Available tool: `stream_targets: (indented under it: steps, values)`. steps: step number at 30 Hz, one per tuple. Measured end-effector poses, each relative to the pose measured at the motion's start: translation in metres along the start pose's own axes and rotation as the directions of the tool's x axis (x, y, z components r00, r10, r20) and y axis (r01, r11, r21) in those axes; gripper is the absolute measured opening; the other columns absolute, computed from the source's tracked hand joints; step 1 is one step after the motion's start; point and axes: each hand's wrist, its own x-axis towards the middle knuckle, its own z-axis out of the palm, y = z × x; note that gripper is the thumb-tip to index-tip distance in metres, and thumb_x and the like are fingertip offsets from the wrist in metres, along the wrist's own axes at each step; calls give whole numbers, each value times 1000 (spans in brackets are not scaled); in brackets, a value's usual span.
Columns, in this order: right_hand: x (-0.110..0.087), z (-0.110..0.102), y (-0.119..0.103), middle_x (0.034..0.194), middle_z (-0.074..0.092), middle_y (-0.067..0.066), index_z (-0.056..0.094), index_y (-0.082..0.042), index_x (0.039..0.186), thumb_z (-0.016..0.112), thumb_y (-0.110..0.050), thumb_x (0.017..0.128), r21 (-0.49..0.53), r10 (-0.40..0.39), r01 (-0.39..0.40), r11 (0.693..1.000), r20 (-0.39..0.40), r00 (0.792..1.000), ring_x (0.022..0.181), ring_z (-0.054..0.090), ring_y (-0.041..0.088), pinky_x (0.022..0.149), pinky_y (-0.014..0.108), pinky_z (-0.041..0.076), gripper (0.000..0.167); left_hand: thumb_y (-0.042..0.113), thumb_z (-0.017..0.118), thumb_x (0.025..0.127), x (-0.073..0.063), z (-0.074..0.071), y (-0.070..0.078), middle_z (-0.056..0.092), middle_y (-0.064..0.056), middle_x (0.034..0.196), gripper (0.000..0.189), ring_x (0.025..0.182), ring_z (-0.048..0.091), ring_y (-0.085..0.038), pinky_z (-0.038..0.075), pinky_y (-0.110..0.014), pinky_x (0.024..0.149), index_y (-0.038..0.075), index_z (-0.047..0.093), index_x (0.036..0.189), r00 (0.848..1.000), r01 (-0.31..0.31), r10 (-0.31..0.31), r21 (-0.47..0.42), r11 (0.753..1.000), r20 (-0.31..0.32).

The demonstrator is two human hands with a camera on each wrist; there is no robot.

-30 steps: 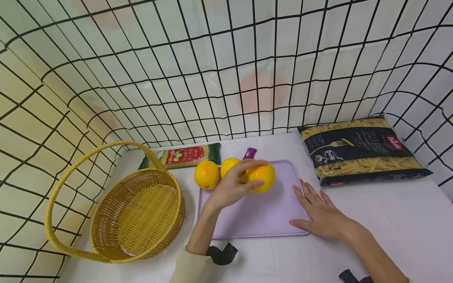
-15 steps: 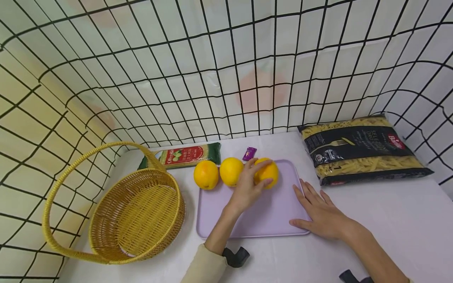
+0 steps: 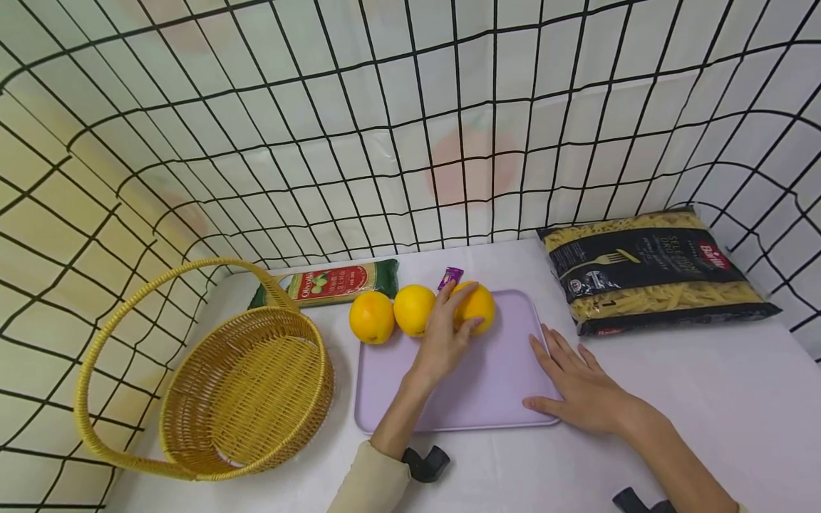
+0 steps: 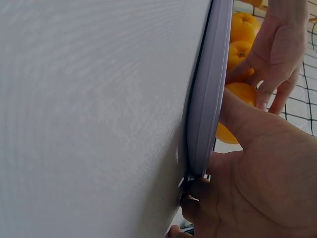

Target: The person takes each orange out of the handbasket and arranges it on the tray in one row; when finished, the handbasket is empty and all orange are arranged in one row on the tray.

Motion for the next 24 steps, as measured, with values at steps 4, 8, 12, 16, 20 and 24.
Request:
stream_targets:
  steps: [4,8,12,16,20,24]
  values:
    - [0,7,8,171,7,29,13,-10,167,65,-54,96,-29,-21,20,999,-31,999,163,-8,32,125,36,-26,98,13,67,99,0,2,-1,36,-21,165,47,152,40,-36,32,-49,126,13,59,146,1000,-4,4,3,1000,-23]
    - [0,9,9,170,9,31,15,-8,166,67,-50,96,-34,-53,51,998,-55,997,162,-6,35,127,43,-22,97,15,67,100,-1,4,-2,36,-19,165,48,152,40,-36,33,-49,126,14,58,147,999,6,-5,11,1000,-51]
    - [0,5,4,170,8,31,17,-7,166,68,-51,95,-23,-26,25,999,-40,999,163,-8,32,121,27,-28,97,14,66,101,-2,6,-3,34,-18,166,48,153,38,-35,32,-48,126,11,57,148,997,12,-12,1,1000,-79]
    - [0,-3,-5,169,6,34,16,-3,165,68,-50,95,24,3,-3,1000,10,1000,159,4,49,127,51,-21,99,11,65,101,-2,8,-3,36,-18,166,47,153,39,-32,31,-45,126,7,57,147,994,-6,3,-23,1000,-108]
    - [-1,-4,-7,169,5,34,15,-2,165,68,-50,96,23,4,-5,1000,20,1000,158,4,50,127,59,-17,99,11,65,101,-1,9,-4,40,-17,164,47,152,42,-30,33,-43,126,4,57,146,991,-27,25,-16,999,-130]
    - [-2,0,-2,168,9,35,16,-3,165,67,-49,96,-16,-26,25,1000,-24,999,162,-4,40,124,36,-28,97,12,67,100,-2,9,-2,42,-16,163,48,151,43,-30,34,-42,125,4,57,146,990,-23,24,5,1000,-139]
